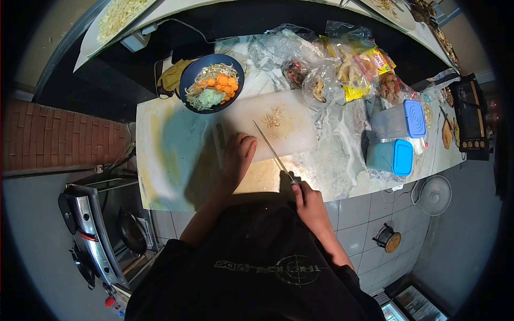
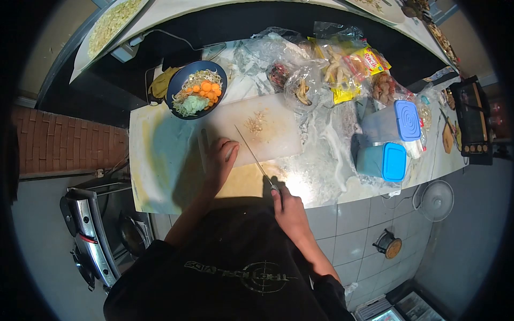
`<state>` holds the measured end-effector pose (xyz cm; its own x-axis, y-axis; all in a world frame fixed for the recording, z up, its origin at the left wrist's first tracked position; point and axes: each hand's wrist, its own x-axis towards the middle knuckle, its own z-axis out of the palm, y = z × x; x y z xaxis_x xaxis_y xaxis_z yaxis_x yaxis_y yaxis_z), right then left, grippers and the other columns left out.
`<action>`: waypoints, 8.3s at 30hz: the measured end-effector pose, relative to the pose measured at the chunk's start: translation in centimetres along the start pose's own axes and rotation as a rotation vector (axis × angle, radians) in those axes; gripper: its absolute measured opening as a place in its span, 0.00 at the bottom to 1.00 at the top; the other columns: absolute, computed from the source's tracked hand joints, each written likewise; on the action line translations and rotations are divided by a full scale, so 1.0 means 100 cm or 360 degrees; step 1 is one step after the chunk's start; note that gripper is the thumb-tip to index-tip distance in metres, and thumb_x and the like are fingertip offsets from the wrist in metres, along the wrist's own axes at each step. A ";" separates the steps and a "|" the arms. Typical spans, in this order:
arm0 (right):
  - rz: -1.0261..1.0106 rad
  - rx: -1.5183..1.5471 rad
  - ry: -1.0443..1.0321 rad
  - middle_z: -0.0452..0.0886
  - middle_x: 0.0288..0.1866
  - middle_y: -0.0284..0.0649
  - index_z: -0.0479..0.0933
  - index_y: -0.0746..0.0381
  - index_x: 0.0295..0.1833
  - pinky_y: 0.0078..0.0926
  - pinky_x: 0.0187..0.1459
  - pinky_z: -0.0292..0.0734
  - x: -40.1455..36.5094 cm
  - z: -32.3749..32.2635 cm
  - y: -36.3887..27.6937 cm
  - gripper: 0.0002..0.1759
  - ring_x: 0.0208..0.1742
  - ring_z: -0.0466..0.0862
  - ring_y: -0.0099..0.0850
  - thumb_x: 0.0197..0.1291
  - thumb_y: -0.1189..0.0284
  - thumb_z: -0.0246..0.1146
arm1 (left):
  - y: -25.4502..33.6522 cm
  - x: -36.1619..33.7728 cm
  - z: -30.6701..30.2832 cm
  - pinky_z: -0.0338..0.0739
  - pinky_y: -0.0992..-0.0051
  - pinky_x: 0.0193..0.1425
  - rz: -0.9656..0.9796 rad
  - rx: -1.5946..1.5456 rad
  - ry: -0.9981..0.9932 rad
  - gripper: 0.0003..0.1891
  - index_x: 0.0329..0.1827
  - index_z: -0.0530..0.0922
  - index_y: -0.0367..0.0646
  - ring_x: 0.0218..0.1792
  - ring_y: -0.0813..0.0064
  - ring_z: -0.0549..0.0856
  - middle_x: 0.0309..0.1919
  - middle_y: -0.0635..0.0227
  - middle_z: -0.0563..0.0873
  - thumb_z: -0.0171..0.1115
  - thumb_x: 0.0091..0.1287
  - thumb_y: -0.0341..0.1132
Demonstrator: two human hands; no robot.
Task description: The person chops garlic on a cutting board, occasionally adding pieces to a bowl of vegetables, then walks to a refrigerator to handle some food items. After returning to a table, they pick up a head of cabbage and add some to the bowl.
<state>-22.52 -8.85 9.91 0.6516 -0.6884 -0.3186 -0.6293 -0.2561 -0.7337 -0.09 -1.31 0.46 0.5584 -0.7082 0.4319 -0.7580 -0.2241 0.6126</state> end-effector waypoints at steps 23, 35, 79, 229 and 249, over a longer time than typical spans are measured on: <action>-0.0021 -0.0001 -0.0054 0.74 0.20 0.60 0.75 0.70 0.41 0.48 0.27 0.67 0.000 0.005 0.000 0.17 0.26 0.76 0.62 0.75 0.65 0.55 | -0.003 -0.004 0.004 0.77 0.67 0.42 0.0002 -0.0076 0.0065 0.07 0.38 0.84 0.41 0.39 0.64 0.81 0.35 0.66 0.80 0.71 0.59 0.26; 0.0002 -0.0181 -0.0103 0.77 0.25 0.63 0.78 0.70 0.46 0.48 0.30 0.71 0.015 -0.001 0.002 0.15 0.31 0.79 0.61 0.73 0.66 0.57 | -0.001 -0.001 0.003 0.76 0.65 0.44 -0.0032 -0.0076 0.0041 0.06 0.37 0.82 0.42 0.40 0.63 0.81 0.36 0.65 0.80 0.71 0.59 0.27; -0.0073 -0.0258 -0.0032 0.79 0.26 0.62 0.77 0.69 0.46 0.54 0.33 0.73 0.011 0.001 0.008 0.16 0.33 0.81 0.61 0.74 0.65 0.56 | -0.003 0.004 0.016 0.76 0.60 0.50 -0.0223 0.0051 0.0079 0.09 0.32 0.76 0.44 0.47 0.58 0.79 0.39 0.62 0.80 0.71 0.55 0.26; 0.0102 0.0067 -0.0034 0.77 0.25 0.59 0.75 0.71 0.38 0.45 0.31 0.70 0.014 -0.024 0.011 0.20 0.29 0.77 0.60 0.75 0.62 0.54 | -0.135 0.221 -0.061 0.77 0.80 0.38 -0.0348 -0.0166 -0.0170 0.03 0.35 0.83 0.38 0.29 0.82 0.83 0.27 0.68 0.85 0.66 0.58 0.25; 0.0079 0.0068 -0.0069 0.72 0.20 0.59 0.76 0.70 0.38 0.45 0.27 0.67 0.014 -0.025 0.007 0.20 0.23 0.72 0.58 0.74 0.62 0.56 | -0.128 0.218 -0.082 0.80 0.75 0.41 -0.0005 -0.0047 -0.0134 0.06 0.43 0.82 0.36 0.34 0.71 0.87 0.34 0.63 0.86 0.62 0.65 0.21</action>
<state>-23.09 -11.70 10.42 0.6384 -0.6692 -0.3804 -0.6433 -0.1925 -0.7410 24.60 -8.38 7.46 0.5297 -0.7616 0.3734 -0.7451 -0.2074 0.6339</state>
